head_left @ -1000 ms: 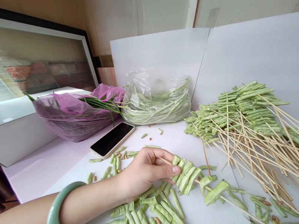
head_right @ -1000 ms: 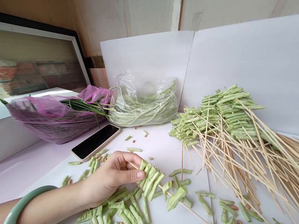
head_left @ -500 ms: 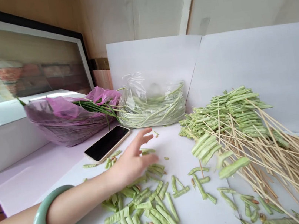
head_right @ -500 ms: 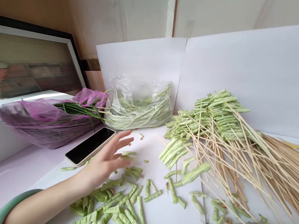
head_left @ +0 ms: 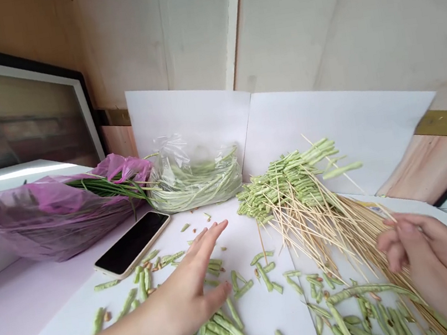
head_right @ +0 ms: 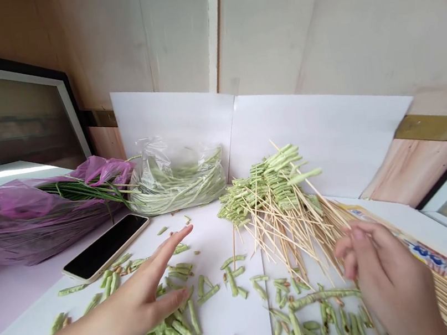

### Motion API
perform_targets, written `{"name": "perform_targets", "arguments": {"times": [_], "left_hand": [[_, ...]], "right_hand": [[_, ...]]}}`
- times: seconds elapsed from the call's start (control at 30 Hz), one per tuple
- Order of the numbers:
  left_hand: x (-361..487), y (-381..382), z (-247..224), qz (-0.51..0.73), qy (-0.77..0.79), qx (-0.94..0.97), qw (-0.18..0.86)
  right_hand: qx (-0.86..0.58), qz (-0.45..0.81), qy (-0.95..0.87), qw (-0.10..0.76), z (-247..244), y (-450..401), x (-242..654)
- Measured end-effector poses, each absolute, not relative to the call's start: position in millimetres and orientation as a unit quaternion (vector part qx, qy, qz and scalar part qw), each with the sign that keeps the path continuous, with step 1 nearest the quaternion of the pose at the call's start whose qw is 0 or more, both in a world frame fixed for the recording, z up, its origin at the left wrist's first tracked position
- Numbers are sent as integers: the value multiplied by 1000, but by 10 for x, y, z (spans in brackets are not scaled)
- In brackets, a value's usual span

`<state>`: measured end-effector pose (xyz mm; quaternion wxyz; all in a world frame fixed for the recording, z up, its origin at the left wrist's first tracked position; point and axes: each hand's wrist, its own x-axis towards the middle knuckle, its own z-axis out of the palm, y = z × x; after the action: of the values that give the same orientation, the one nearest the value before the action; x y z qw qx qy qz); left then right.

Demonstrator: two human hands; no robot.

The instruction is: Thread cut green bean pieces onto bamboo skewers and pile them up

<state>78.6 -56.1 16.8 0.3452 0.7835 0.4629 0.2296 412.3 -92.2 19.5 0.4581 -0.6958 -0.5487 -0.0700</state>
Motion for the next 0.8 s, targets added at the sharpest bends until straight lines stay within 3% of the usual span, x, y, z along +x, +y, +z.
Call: {"name": "perform_targets", "arguments": {"times": [0.1, 0.2, 0.37, 0.63, 0.8], "left_hand": [[787, -558, 138, 249, 444, 787, 347], [778, -548, 112, 276, 426, 793, 338], [777, -546, 117, 287, 424, 801, 310], [766, -530, 154, 287, 439, 809, 267], [749, -502, 225, 349, 434, 801, 218]], "right_hand": [[-706, -101, -556, 426, 442, -523, 4349], [-745, -114, -565, 336, 590, -46, 4591], [-744, -22, -642, 186, 634, 405, 4887], [-767, 33, -615, 182, 540, 83, 5444], [-799, 70, -585, 125, 218, -337, 5807]]}}
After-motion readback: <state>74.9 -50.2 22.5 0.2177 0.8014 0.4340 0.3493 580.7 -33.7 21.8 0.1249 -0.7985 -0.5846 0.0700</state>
